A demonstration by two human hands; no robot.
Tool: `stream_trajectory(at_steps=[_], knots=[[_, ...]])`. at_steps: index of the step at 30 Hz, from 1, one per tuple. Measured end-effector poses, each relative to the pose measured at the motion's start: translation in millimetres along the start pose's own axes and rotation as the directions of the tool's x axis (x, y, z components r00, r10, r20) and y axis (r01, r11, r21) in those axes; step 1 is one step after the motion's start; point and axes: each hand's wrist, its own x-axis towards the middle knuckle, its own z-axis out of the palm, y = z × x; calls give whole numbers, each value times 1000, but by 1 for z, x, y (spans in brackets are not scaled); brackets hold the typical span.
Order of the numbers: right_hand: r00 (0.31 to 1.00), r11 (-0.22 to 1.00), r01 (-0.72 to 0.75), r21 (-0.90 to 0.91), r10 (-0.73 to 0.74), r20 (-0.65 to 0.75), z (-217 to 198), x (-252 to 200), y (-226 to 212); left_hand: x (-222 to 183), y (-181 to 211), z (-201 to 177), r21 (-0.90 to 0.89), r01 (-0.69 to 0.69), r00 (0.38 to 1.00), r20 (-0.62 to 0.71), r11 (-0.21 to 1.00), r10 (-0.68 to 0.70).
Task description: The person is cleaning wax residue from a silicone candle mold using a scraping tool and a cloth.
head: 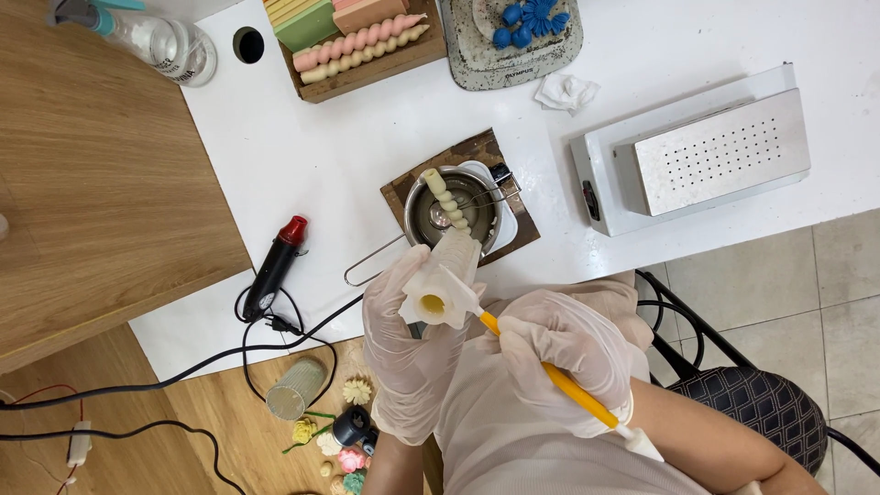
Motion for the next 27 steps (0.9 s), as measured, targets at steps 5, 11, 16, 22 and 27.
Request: stream_trajectory(at_steps=[5, 11, 16, 22, 27], knots=[[969, 912, -244, 330, 212, 129, -7, 5, 14, 2, 1, 0, 29, -47, 999, -20, 998, 48], [978, 938, -208, 277, 201, 51, -3, 3, 6, 0, -1, -2, 17, -59, 998, -3, 998, 60], [984, 942, -178, 285, 169, 57, -4, 2, 5, 1, -1, -6, -3, -62, 997, 35, 998, 62], [967, 917, -253, 307, 246, 61, -5, 5, 4, 1, -6, -5, -59, -28, 998, 54, 998, 31], [991, 978, 136, -155, -135, 17, 4, 2, -6, 3, -5, -6, -73, -18, 999, 44, 997, 21]])
